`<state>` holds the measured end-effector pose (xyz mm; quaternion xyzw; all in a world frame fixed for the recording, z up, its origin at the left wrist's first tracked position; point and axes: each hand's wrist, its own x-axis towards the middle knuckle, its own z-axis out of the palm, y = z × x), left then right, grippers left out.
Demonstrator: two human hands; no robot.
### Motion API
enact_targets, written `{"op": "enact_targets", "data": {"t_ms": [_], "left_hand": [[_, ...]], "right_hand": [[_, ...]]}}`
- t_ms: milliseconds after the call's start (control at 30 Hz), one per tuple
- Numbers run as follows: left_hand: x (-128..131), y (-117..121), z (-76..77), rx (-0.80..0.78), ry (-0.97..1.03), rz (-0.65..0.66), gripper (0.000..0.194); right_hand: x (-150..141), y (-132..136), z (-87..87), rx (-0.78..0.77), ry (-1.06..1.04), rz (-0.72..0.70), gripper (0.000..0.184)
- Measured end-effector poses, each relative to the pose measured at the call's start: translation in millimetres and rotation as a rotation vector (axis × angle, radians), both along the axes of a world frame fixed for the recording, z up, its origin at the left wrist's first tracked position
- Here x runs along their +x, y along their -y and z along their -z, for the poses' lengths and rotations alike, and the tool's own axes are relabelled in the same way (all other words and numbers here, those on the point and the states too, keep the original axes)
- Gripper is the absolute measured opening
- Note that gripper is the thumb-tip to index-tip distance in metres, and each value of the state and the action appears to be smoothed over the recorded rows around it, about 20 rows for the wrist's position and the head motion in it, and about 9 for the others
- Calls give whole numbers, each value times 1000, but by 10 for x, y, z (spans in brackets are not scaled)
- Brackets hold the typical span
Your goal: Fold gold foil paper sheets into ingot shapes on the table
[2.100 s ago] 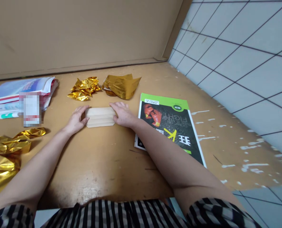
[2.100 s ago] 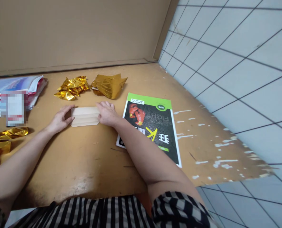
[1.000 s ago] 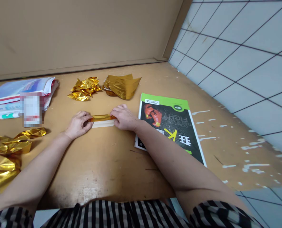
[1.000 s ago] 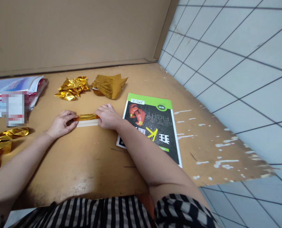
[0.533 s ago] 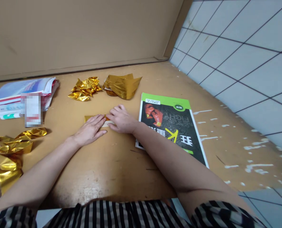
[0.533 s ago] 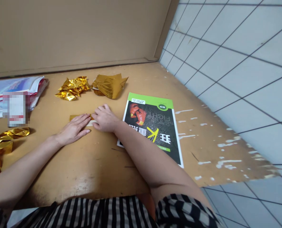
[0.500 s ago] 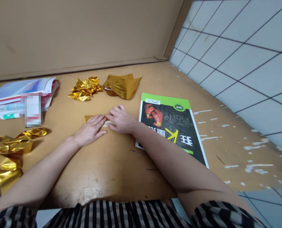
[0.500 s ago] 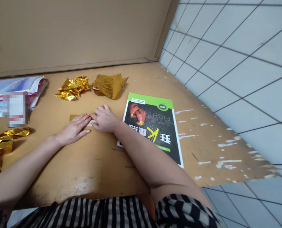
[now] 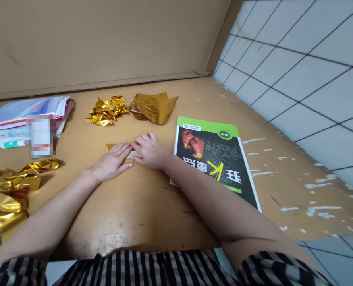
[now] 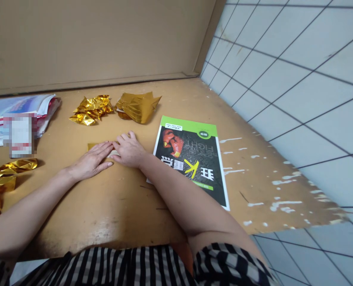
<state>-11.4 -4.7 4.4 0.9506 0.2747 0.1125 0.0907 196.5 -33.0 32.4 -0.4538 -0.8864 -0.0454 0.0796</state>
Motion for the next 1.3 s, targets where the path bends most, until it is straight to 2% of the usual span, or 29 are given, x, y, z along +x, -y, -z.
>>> {"op": "enact_targets", "data": {"t_ms": [333,567,933,1300], "left_hand": [[-149,-64,-66,-46,-96,-11,67],[-320,-119,-64,-26,-74,-25,63],[-407,-204,-27,148,59,-107,60],[-421,-208,-102,339,130,-159,51]], "right_hand": [[21,-2,-65,-47,14,33,49],[56,-16,-53,-56,24,36,48],[105,-34,-69,-33,40,51,48],[148,-75,-38,20,39,88,44]]}}
